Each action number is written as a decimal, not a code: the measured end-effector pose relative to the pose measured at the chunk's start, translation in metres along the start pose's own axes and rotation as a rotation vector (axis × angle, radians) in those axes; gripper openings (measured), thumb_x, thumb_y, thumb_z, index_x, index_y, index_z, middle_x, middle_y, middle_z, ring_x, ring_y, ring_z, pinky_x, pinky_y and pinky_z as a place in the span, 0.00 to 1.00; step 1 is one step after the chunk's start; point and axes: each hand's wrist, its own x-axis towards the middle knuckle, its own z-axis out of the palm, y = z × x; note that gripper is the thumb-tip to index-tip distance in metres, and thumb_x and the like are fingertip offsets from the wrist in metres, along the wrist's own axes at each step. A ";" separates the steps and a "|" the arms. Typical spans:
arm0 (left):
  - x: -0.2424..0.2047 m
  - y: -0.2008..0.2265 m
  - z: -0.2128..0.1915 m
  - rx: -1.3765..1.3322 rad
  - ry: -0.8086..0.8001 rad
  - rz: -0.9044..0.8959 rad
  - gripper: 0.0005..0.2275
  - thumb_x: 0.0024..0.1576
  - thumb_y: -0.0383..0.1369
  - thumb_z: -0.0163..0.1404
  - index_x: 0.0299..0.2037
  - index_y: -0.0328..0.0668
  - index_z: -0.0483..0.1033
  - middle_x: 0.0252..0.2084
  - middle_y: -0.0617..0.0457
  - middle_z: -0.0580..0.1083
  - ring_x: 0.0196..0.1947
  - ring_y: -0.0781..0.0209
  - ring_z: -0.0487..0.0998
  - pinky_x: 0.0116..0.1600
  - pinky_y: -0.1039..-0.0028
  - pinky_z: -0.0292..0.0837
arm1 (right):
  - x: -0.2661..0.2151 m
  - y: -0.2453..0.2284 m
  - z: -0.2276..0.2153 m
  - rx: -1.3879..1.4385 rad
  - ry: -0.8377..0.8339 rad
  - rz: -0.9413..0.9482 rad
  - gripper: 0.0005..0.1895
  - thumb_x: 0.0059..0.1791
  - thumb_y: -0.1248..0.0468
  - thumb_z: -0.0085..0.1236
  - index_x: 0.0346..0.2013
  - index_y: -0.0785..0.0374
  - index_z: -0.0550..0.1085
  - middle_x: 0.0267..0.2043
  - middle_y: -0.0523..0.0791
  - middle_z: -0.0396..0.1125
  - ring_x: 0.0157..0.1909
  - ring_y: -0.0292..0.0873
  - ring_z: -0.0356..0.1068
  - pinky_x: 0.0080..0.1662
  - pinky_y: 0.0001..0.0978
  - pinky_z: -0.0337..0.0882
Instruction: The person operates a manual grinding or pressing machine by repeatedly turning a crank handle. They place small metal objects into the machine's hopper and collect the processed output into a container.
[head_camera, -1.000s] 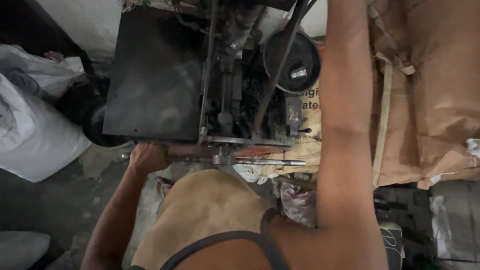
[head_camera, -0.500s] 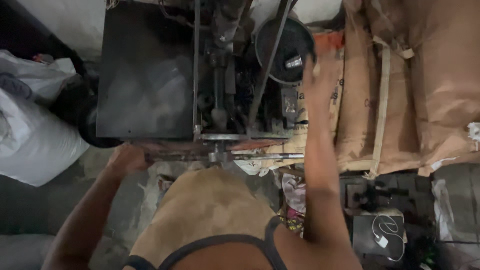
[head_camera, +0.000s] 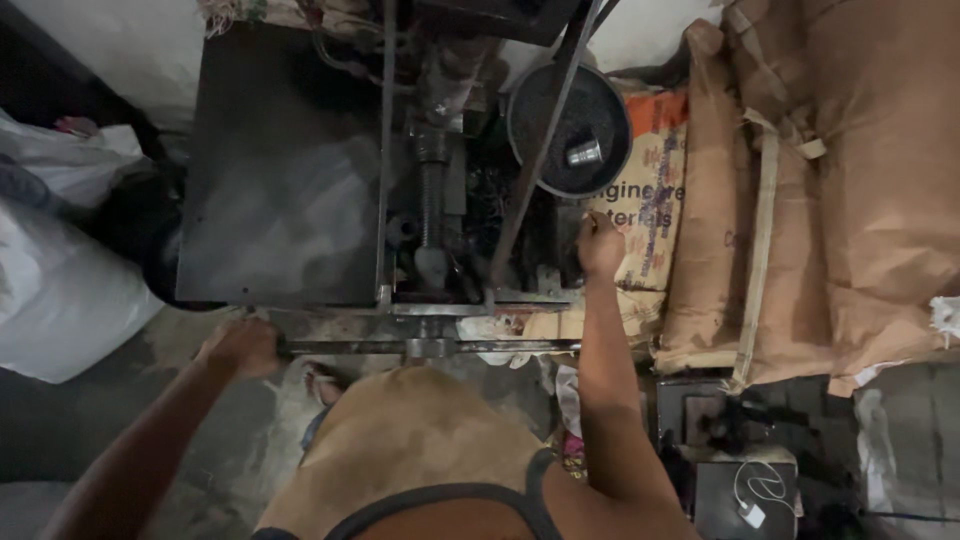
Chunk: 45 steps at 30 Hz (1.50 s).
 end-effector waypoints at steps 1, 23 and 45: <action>-0.004 0.001 -0.001 -0.012 0.000 -0.002 0.20 0.55 0.53 0.52 0.48 0.51 0.84 0.52 0.46 0.79 0.55 0.48 0.79 0.60 0.57 0.75 | -0.002 0.003 0.000 -0.020 0.040 -0.032 0.12 0.54 0.56 0.56 0.44 0.58 0.81 0.35 0.53 0.75 0.37 0.58 0.76 0.41 0.48 0.75; -0.012 -0.014 0.004 -0.126 0.196 0.168 0.11 0.50 0.42 0.53 0.35 0.46 0.82 0.40 0.47 0.80 0.44 0.46 0.82 0.49 0.58 0.78 | -0.005 -0.037 -0.015 -0.084 0.224 -0.037 0.12 0.55 0.61 0.53 0.42 0.65 0.81 0.35 0.58 0.74 0.37 0.61 0.75 0.40 0.51 0.74; -0.011 -0.017 0.022 -0.160 0.425 0.227 0.20 0.45 0.48 0.56 0.42 0.47 0.84 0.41 0.41 0.80 0.44 0.41 0.82 0.50 0.53 0.77 | 0.007 -0.036 -0.055 -0.041 -0.580 0.438 0.20 0.54 0.55 0.48 0.56 0.62 0.74 0.36 0.54 0.72 0.33 0.53 0.69 0.36 0.47 0.67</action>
